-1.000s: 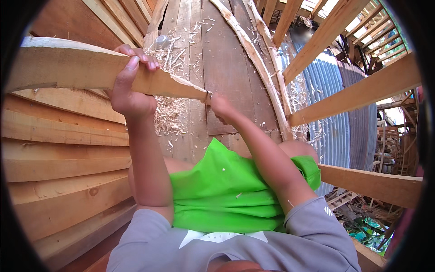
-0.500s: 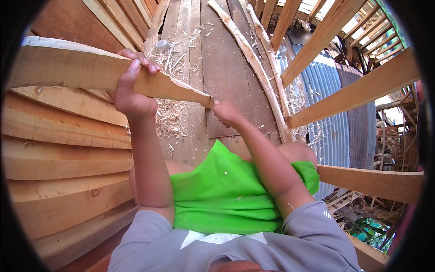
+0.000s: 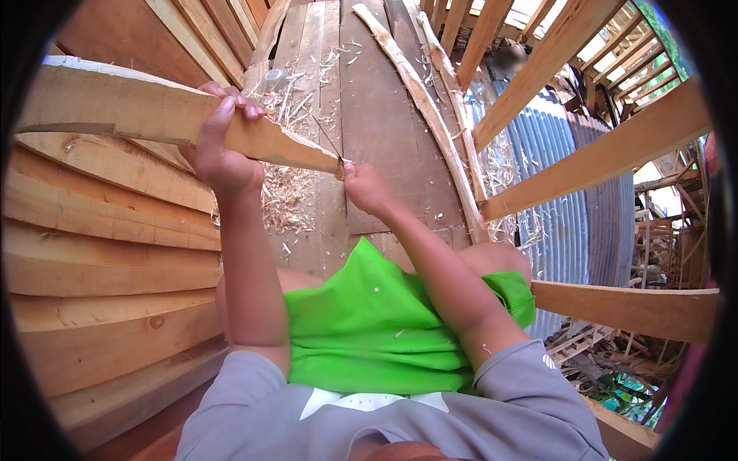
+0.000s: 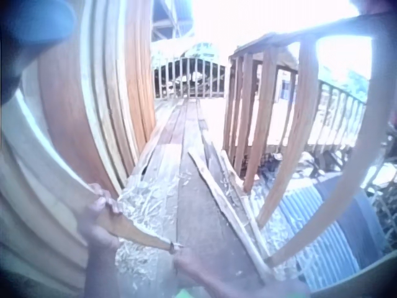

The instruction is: The person is carving a piece of wood using a knife. They hold the wood in their left hand and use the knife in their right hand to shave off thin layers, creating wood shavings on the floor.

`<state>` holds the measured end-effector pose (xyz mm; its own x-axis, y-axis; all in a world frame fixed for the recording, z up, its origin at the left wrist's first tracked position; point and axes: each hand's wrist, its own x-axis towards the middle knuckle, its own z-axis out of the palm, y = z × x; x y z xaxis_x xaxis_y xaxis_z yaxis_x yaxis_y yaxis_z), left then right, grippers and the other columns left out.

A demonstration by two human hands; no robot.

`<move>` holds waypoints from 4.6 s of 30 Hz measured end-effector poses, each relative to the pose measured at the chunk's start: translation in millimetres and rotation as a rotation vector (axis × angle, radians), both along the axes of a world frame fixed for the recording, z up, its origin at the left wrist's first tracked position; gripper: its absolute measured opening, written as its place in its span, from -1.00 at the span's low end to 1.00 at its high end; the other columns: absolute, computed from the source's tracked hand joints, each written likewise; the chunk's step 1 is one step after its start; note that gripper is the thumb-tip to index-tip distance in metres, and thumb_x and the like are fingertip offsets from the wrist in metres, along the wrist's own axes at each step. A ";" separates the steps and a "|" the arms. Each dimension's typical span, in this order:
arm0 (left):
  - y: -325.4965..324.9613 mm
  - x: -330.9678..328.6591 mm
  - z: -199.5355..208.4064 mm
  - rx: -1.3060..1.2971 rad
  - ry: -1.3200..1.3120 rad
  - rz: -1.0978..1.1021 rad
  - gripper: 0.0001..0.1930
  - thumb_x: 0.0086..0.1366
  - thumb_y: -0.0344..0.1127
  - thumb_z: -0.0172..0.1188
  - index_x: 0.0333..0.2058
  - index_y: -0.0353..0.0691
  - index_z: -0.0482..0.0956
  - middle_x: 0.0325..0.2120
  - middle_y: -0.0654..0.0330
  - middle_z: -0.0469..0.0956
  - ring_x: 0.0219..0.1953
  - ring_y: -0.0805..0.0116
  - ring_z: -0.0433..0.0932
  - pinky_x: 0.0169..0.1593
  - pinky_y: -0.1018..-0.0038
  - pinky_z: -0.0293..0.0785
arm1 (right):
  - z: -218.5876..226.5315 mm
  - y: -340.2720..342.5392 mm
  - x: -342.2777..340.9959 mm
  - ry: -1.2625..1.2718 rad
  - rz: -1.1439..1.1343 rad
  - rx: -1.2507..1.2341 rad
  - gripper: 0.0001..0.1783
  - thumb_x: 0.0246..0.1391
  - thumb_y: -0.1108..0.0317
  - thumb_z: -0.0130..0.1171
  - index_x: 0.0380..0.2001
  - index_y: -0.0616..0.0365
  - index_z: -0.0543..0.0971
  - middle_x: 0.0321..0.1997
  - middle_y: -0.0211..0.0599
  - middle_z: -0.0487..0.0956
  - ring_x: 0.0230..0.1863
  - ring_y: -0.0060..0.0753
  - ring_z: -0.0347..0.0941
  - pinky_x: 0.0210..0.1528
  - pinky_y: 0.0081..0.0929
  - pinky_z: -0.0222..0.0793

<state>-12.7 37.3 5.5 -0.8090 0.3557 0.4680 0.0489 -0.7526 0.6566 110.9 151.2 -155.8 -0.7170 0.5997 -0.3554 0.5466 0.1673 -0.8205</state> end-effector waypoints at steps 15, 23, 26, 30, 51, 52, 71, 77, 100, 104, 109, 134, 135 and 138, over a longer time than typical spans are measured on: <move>1.2 9.7 -0.6 -0.030 0.060 0.020 -0.81 0.10 -0.47 0.12 -0.27 -0.33 0.42 -0.52 0.10 0.41 -0.49 0.31 0.43 -0.30 0.37 0.46 | 18.7 -6.4 0.9 0.129 0.040 0.035 -0.42 0.36 0.05 -0.25 -0.53 0.33 0.45 -0.66 -0.13 0.42 -0.67 -0.18 0.36 -0.52 -0.15 0.36; 2.8 3.8 2.4 -0.033 0.066 -0.019 -0.82 0.13 -0.44 0.10 -0.26 -0.28 0.40 -0.49 0.12 0.39 -0.46 0.32 0.40 -0.25 0.37 0.40 | -47.2 19.2 11.2 -0.117 -0.052 -0.106 -0.45 0.37 0.06 -0.29 -0.50 0.28 0.44 -0.67 -0.25 0.39 -0.73 -0.33 0.32 -0.65 -0.24 0.26; 0.0 2.1 0.2 -0.007 0.032 0.014 -0.81 0.10 -0.47 0.13 -0.28 -0.33 0.42 -0.51 0.09 0.40 -0.49 0.31 0.42 -0.29 0.37 0.43 | 4.2 5.9 5.7 0.009 0.027 -0.134 -0.47 0.38 0.05 -0.29 -0.51 0.24 0.39 -0.71 -0.33 0.32 -0.75 -0.38 0.26 -0.69 -0.28 0.22; 4.6 5.9 3.2 0.015 -0.006 0.079 -0.82 0.09 -0.50 0.12 -0.28 -0.35 0.42 -0.52 0.10 0.40 -0.49 0.30 0.43 -0.29 0.38 0.44 | 2.1 1.7 3.6 0.023 0.022 -0.143 -0.48 0.36 0.06 -0.29 -0.27 0.35 0.47 -0.49 -0.10 0.47 -0.52 -0.15 0.43 -0.43 -0.17 0.37; 2.1 8.4 2.4 0.008 -0.001 0.120 -0.82 0.08 -0.53 0.13 -0.29 -0.34 0.42 -0.50 0.10 0.40 -0.50 0.30 0.43 -0.32 0.37 0.46 | 25.8 -6.5 -2.8 0.110 0.085 -0.019 -0.45 0.37 0.06 -0.30 -0.46 0.31 0.44 -0.60 -0.16 0.43 -0.59 -0.22 0.37 -0.52 -0.20 0.32; 0.2 7.8 0.9 -0.001 0.007 0.118 -0.82 0.07 -0.53 0.13 -0.29 -0.34 0.42 -0.50 0.10 0.40 -0.50 0.30 0.43 -0.32 0.36 0.46 | 28.4 -11.9 -5.6 0.248 0.122 0.076 -0.42 0.38 0.03 -0.30 -0.56 0.28 0.39 -0.69 -0.26 0.35 -0.75 -0.37 0.28 -0.67 -0.25 0.28; -2.0 -0.3 -0.4 0.002 -0.033 0.051 -0.82 0.10 -0.47 0.12 -0.28 -0.30 0.42 -0.50 0.12 0.39 -0.48 0.32 0.41 -0.28 0.37 0.43 | -18.9 19.9 4.3 -0.130 -0.041 -0.193 -0.44 0.38 0.01 -0.29 -0.45 0.31 0.39 -0.67 -0.29 0.38 -0.69 -0.31 0.35 -0.65 -0.24 0.25; -1.9 1.9 -1.5 -0.022 0.000 0.037 -0.81 0.10 -0.48 0.11 -0.27 -0.32 0.43 -0.50 0.10 0.41 -0.48 0.32 0.42 -0.27 0.36 0.45 | 4.8 0.1 -5.8 0.000 0.050 0.060 -0.43 0.38 0.04 -0.28 -0.54 0.31 0.37 -0.68 -0.29 0.35 -0.72 -0.34 0.29 -0.68 -0.23 0.21; 0.4 -1.5 2.6 0.000 0.025 -0.009 -0.81 0.12 -0.48 0.10 -0.25 -0.33 0.42 -0.51 0.10 0.41 -0.47 0.32 0.43 -0.27 0.37 0.44 | -18.4 23.9 4.0 -0.182 -0.015 -0.192 -0.42 0.32 0.05 -0.27 -0.18 0.44 0.53 -0.40 0.01 0.58 -0.39 -0.04 0.55 -0.40 -0.11 0.43; -6.8 -3.2 -2.3 -0.012 0.019 0.002 -0.81 0.12 -0.48 0.10 -0.25 -0.34 0.41 -0.51 0.10 0.41 -0.47 0.31 0.43 -0.27 0.36 0.44 | 20.6 8.0 4.0 -0.297 0.078 -0.117 -0.44 0.31 0.03 -0.26 -0.19 0.37 0.52 -0.51 -0.17 0.48 -0.59 -0.31 0.42 -0.58 -0.26 0.31; -6.2 1.6 -1.9 -0.015 0.050 0.006 -0.80 0.11 -0.49 0.10 -0.25 -0.34 0.41 -0.53 0.09 0.41 -0.47 0.31 0.43 -0.28 0.36 0.44 | 44.5 10.3 9.3 -0.259 0.107 -0.281 -0.45 0.31 0.03 -0.28 -0.08 0.34 0.47 -0.57 -0.29 0.39 -0.67 -0.44 0.28 -0.62 -0.31 0.24; 0.8 20.7 -2.5 0.002 0.208 -0.284 -0.78 0.21 -0.41 0.13 -0.19 -0.35 0.38 -0.43 0.08 0.40 -0.41 0.33 0.41 -0.23 0.36 0.41 | 32.4 25.4 15.9 -0.079 0.109 -0.356 -0.52 0.37 0.03 -0.37 -0.32 0.16 0.42 -0.64 -0.44 0.24 -0.72 -0.56 0.13 -0.71 -0.37 0.05; -0.1 19.3 -2.5 -0.003 0.215 -0.286 -0.78 0.21 -0.40 0.13 -0.19 -0.35 0.38 -0.43 0.08 0.40 -0.41 0.32 0.41 -0.22 0.36 0.41 | 37.1 23.2 19.7 -0.107 0.123 -0.336 -0.52 0.37 0.03 -0.37 -0.34 0.16 0.41 -0.64 -0.44 0.23 -0.73 -0.56 0.13 -0.71 -0.37 0.05; -6.7 11.3 -7.1 -0.014 0.215 -0.297 -0.78 0.22 -0.38 0.10 -0.19 -0.34 0.38 -0.43 0.08 0.39 -0.40 0.32 0.40 -0.20 0.34 0.40 | 64.5 19.9 35.1 -0.183 0.199 -0.310 -0.51 0.37 -0.01 -0.35 -0.38 0.16 0.39 -0.67 -0.47 0.20 -0.74 -0.56 0.07 -0.72 -0.36 0.00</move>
<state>-1.4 30.7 -1.6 -0.5533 0.5676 0.6097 -0.0321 -0.7459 0.6652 146.0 171.2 -91.3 -0.7162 0.3005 -0.6299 0.6703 0.0449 -0.7407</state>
